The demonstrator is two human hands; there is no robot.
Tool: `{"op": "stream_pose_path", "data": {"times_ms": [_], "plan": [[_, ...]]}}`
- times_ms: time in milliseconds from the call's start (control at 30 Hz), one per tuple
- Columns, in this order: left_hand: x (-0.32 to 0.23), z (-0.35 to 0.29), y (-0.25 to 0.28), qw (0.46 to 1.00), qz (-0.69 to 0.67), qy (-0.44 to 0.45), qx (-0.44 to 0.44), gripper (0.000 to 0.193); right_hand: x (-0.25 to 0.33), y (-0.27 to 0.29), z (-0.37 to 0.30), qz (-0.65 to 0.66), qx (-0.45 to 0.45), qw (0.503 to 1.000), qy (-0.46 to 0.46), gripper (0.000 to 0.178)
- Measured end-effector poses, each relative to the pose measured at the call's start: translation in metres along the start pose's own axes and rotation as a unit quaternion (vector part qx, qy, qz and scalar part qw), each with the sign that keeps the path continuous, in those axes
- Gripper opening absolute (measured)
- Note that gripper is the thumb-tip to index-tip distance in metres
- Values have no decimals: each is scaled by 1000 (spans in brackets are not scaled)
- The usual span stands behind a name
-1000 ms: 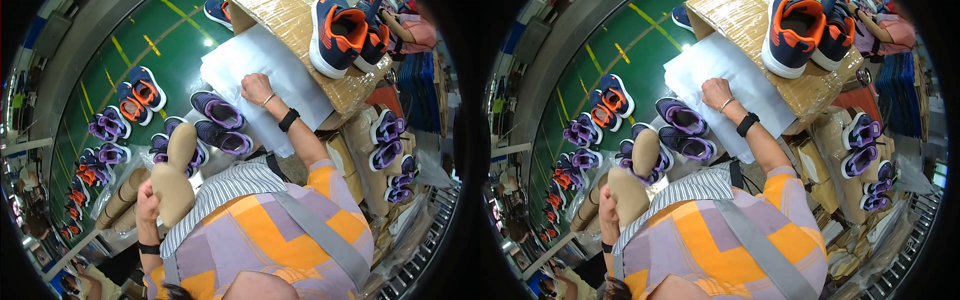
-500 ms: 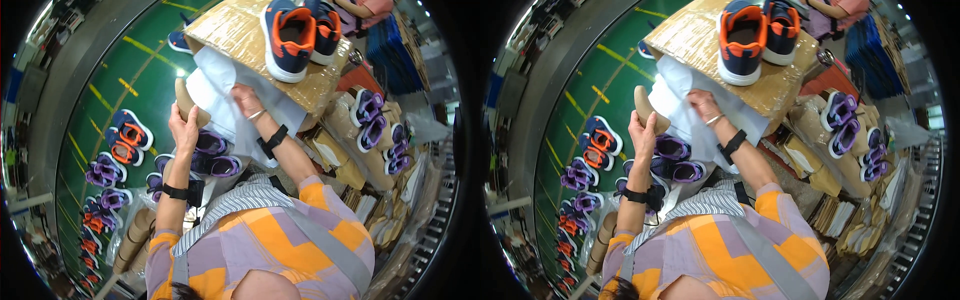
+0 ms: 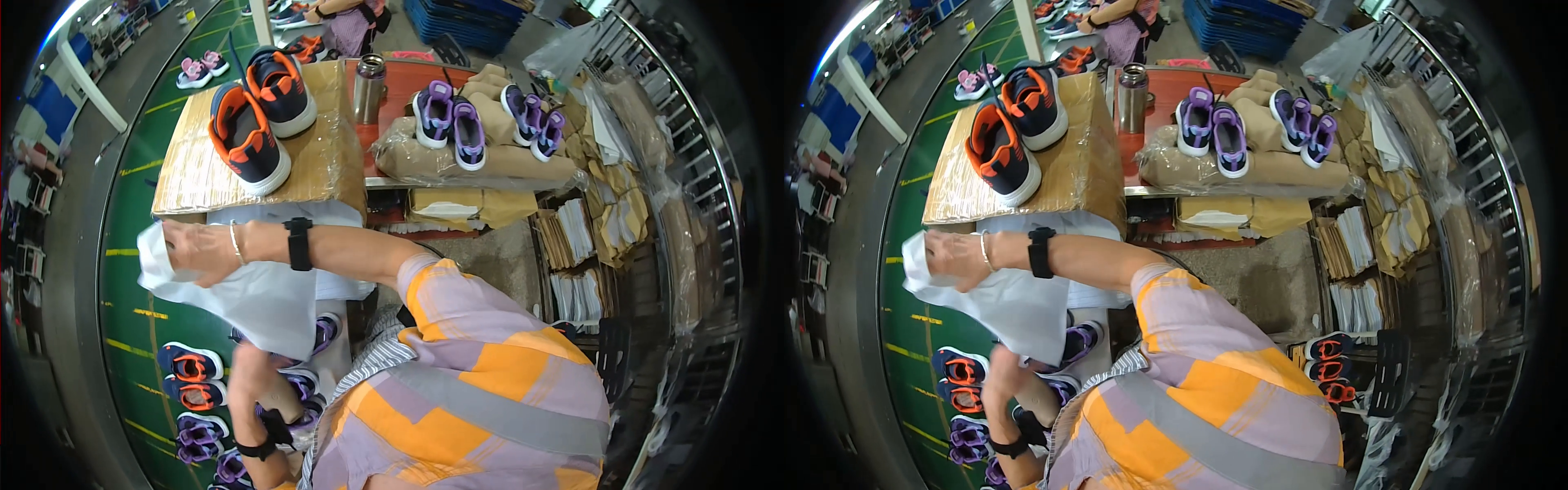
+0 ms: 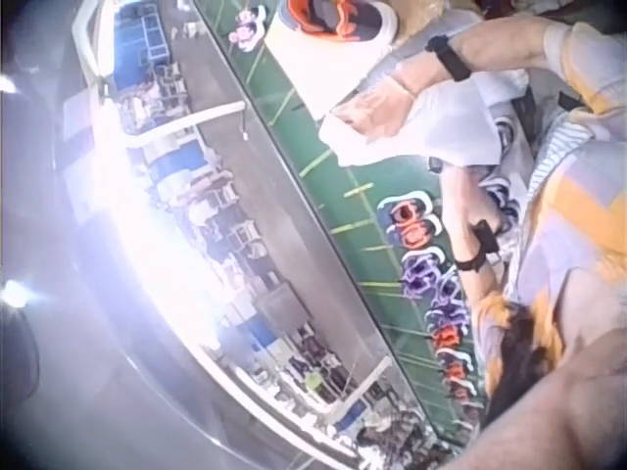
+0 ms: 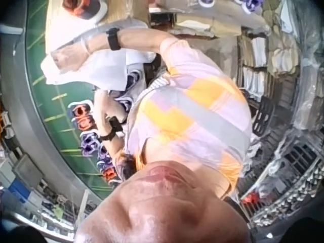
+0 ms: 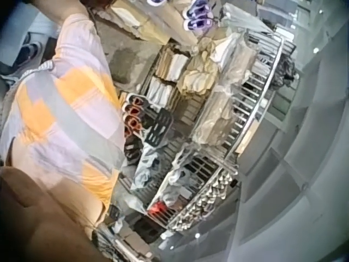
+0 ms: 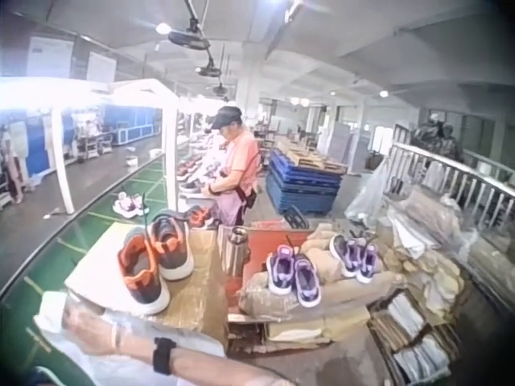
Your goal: Insert shoe lasts and paper stuffing into shoes on a production line.
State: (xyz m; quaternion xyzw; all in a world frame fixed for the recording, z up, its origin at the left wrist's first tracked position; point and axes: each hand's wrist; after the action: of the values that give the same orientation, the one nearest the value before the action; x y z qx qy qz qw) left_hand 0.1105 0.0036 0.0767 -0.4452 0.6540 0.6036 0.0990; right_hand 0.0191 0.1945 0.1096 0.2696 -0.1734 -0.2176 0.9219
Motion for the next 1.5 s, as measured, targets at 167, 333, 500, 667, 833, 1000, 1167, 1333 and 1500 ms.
{"op": "stream_pose_path", "data": {"times_ms": [167,333,500,667,833,1000,1167,1333,1500], "plan": [[-30,23,-79,852,-490,-168,-74,94,47,-33,25,33,-211,971,-111,72],[-32,32,-9,421,-818,-121,-373,68,102,-19,0,41,-246,926,-282,64],[58,3,-2,496,-736,-239,-394,34,133,-10,-9,220,-244,910,-253,69],[29,-18,-18,785,-383,22,-487,43,138,-18,30,95,-69,991,-62,21],[-6,-83,-17,398,-816,-117,-402,72,136,-65,34,202,-55,941,-265,33],[31,-97,-31,522,-664,-39,-534,58,126,-145,31,323,54,897,-297,42],[81,-135,-9,359,-666,-37,-653,39,147,-162,13,274,154,920,-232,66],[112,-129,-9,358,-693,4,-626,43,148,-191,9,302,126,885,-330,58],[176,-156,6,561,-589,50,-579,48,97,-192,10,224,140,883,-388,44]]}}
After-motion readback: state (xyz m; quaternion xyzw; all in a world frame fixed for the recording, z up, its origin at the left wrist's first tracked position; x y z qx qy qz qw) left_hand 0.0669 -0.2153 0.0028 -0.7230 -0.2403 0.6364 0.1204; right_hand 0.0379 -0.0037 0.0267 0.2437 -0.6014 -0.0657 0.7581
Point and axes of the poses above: each hand's wrist, its own z-axis towards the middle knuckle, its own y-axis out of the back of the hand, x = y × z, and after that the axes turned 4 degrees about -x, right-handed
